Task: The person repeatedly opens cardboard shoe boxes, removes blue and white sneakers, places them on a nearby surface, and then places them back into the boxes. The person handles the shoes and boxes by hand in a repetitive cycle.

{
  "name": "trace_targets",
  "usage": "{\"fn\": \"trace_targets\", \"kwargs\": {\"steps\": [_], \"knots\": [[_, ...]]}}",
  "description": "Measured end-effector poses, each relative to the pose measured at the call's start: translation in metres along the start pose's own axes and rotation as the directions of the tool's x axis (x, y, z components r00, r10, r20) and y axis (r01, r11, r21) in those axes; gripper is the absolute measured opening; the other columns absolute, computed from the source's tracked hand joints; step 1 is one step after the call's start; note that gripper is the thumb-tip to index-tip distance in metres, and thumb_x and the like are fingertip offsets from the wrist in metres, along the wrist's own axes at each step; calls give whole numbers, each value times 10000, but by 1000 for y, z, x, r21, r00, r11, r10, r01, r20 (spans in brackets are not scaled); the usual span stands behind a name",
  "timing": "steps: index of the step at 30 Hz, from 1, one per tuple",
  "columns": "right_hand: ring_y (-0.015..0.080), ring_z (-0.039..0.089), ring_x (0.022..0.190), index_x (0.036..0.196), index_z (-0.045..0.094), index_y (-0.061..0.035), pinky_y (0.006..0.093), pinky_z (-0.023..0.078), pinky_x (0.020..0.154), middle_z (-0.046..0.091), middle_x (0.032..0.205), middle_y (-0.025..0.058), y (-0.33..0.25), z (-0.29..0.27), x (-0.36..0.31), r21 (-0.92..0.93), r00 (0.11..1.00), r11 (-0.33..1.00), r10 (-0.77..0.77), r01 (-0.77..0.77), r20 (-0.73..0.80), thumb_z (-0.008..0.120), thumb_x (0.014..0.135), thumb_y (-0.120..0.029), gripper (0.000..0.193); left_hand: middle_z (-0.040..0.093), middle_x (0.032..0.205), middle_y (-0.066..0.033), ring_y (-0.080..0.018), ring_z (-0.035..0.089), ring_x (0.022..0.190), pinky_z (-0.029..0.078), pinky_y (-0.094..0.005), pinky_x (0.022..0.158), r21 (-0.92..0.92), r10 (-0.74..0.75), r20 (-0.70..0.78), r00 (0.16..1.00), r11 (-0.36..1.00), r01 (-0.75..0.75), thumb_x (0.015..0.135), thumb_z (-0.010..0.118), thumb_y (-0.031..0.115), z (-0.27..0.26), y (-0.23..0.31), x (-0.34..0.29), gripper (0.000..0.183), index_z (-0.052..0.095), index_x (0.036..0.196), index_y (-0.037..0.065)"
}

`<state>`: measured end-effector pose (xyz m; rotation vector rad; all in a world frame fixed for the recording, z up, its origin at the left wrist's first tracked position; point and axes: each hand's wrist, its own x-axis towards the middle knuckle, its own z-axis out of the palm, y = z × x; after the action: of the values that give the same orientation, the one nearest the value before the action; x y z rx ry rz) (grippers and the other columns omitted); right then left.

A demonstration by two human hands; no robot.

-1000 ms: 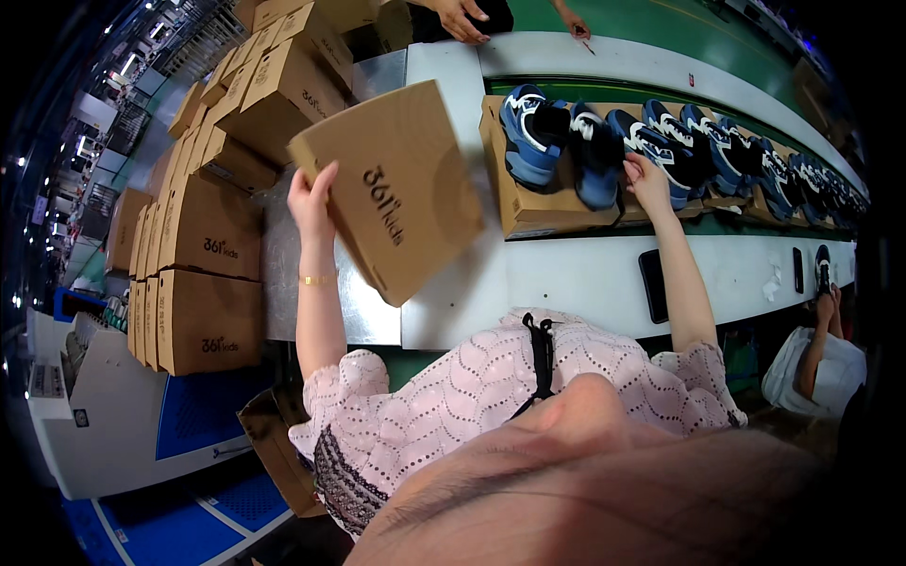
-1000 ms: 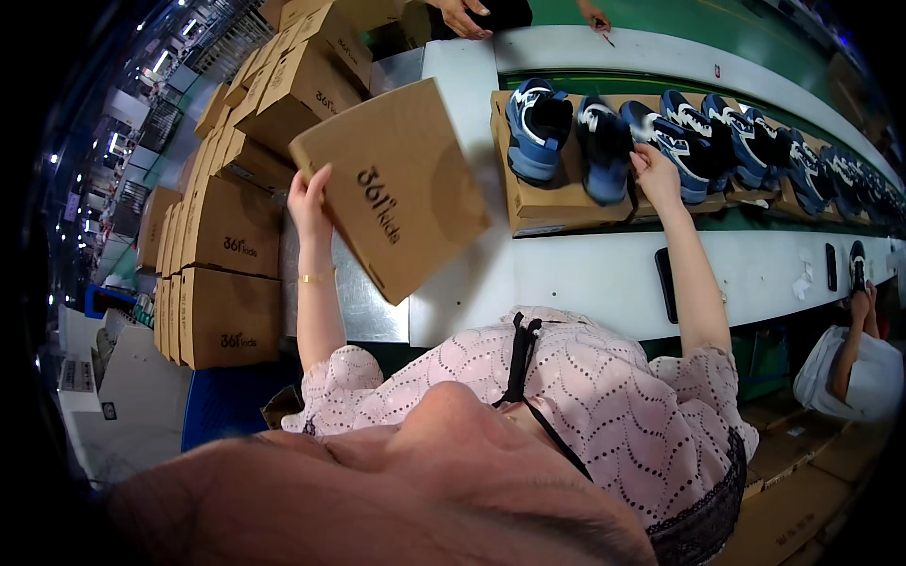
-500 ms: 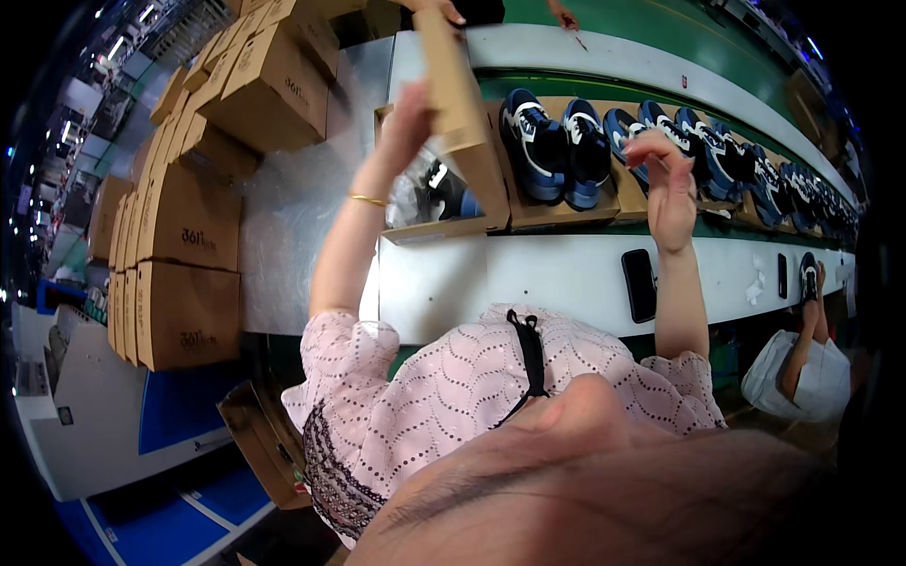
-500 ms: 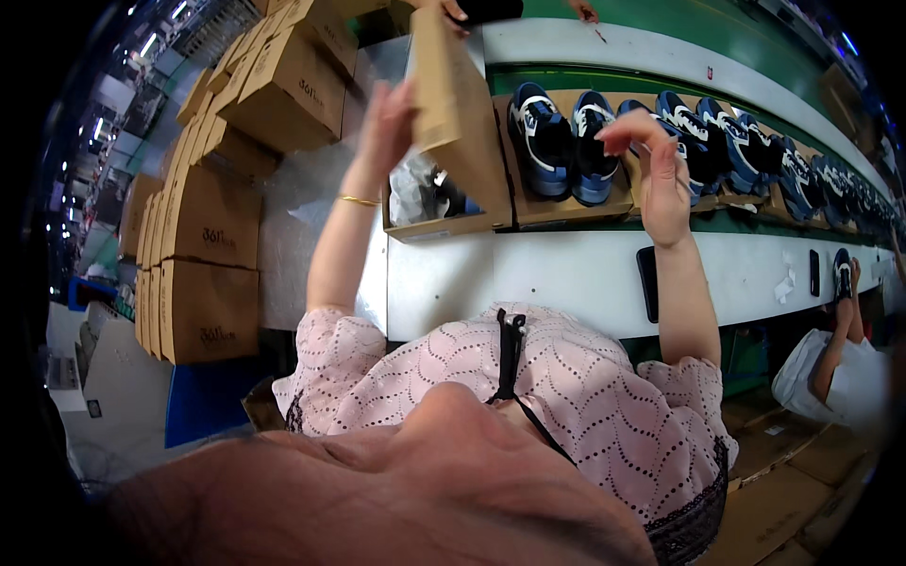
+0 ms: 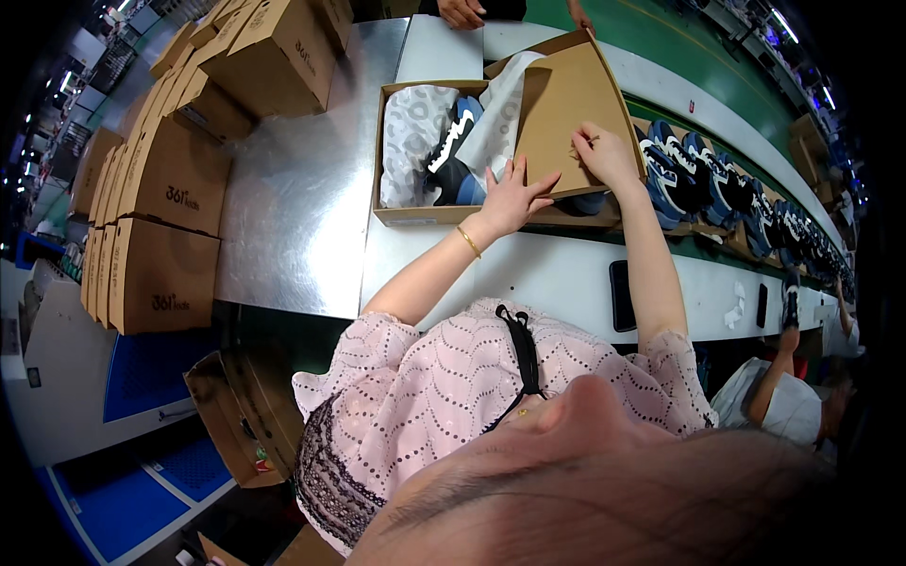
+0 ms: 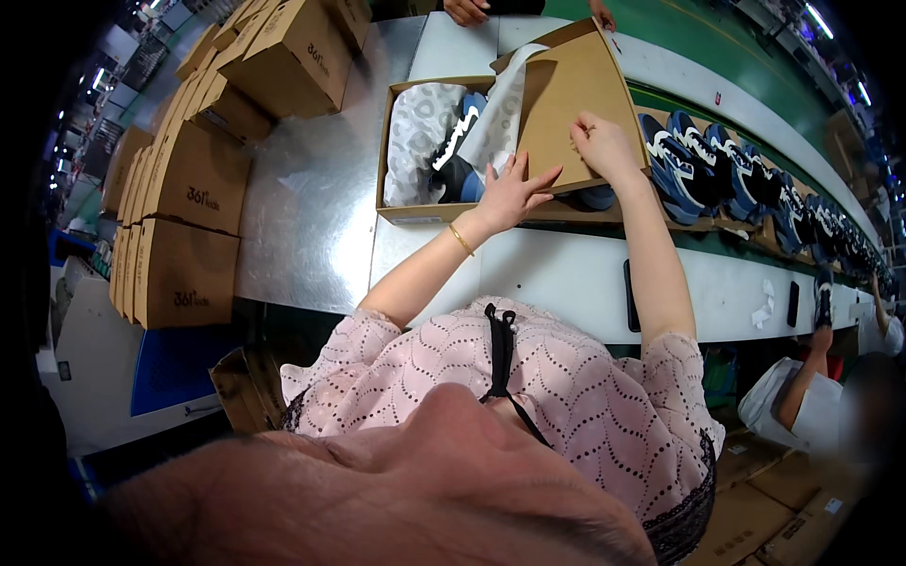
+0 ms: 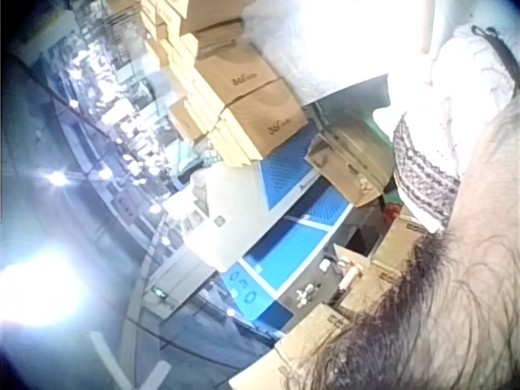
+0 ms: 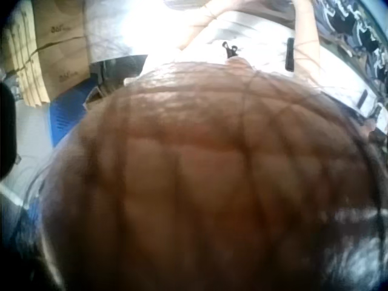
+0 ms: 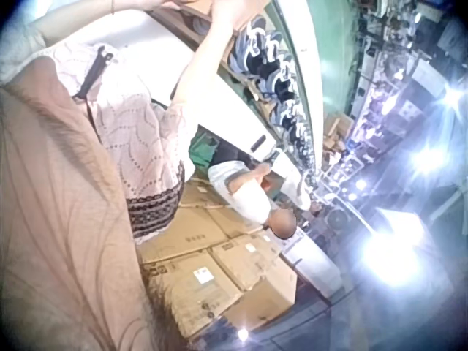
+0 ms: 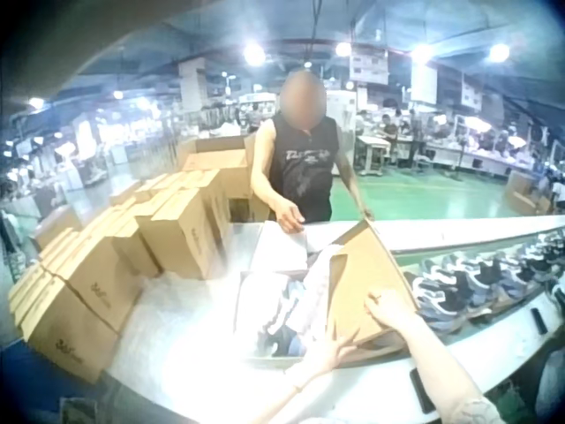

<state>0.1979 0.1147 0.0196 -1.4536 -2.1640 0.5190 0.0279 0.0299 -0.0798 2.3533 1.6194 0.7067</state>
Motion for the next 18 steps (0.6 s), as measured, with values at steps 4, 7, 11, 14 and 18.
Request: {"fn": "trace_targets", "kwargs": {"steps": [4, 7, 11, 14, 18], "knots": [[384, 591, 773, 889, 596, -27, 421, 472, 682, 616, 801, 211, 14, 10, 5, -92, 997, 993, -77, 78, 21, 541, 841, -216, 203, 303, 1347, -244, -388, 319, 1259, 244, -616, 971, 48, 29, -36, 999, 998, -27, 893, 471, 426, 9, -3, -2, 459, 372, 1340, 401], [355, 599, 719, 854, 572, -15, 396, 474, 641, 614, 763, 196, 19, 14, 3, -107, 992, 988, -113, 107, -52, 546, 851, -198, 185, 320, 1316, -249, -387, 355, 1221, 284, -565, 953, 64, 60, -80, 995, 996, -55, 892, 482, 408, 12, -4, -5, 466, 374, 1344, 380], [332, 617, 763, 870, 606, -10, 374, 481, 684, 635, 817, 188, 15, 10, 7, -78, 961, 987, -156, 142, -229, 545, 859, -175, 176, 322, 1305, -268, -406, 370, 1197, 317, -526, 938, 44, 65, -87, 994, 997, -61, 890, 494, 385, 13, -5, -4, 471, 375, 1346, 366], [208, 635, 766, 853, 618, 3, 307, 480, 709, 659, 800, 108, -5, 12, 16, 504, 979, 854, -29, 129, -202, 534, 899, -215, 238, 327, 1299, -275, -424, 383, 1180, 352, -514, 916, 32, 70, -132, 989, 997, -66, 880, 515, 370, 16, -3, -4, 479, 386, 1341, 356], [116, 614, 832, 917, 601, 12, 229, 459, 742, 649, 807, 63, -34, 13, 54, 463, 978, 870, -91, 169, -186, 521, 923, -228, 253, 333, 1333, -279, -451, 409, 1168, 365, -522, 927, 11, 85, -200, 976, 996, -85, 875, 527, 365, 20, -3, -5, 478, 416, 1325, 246]]}}
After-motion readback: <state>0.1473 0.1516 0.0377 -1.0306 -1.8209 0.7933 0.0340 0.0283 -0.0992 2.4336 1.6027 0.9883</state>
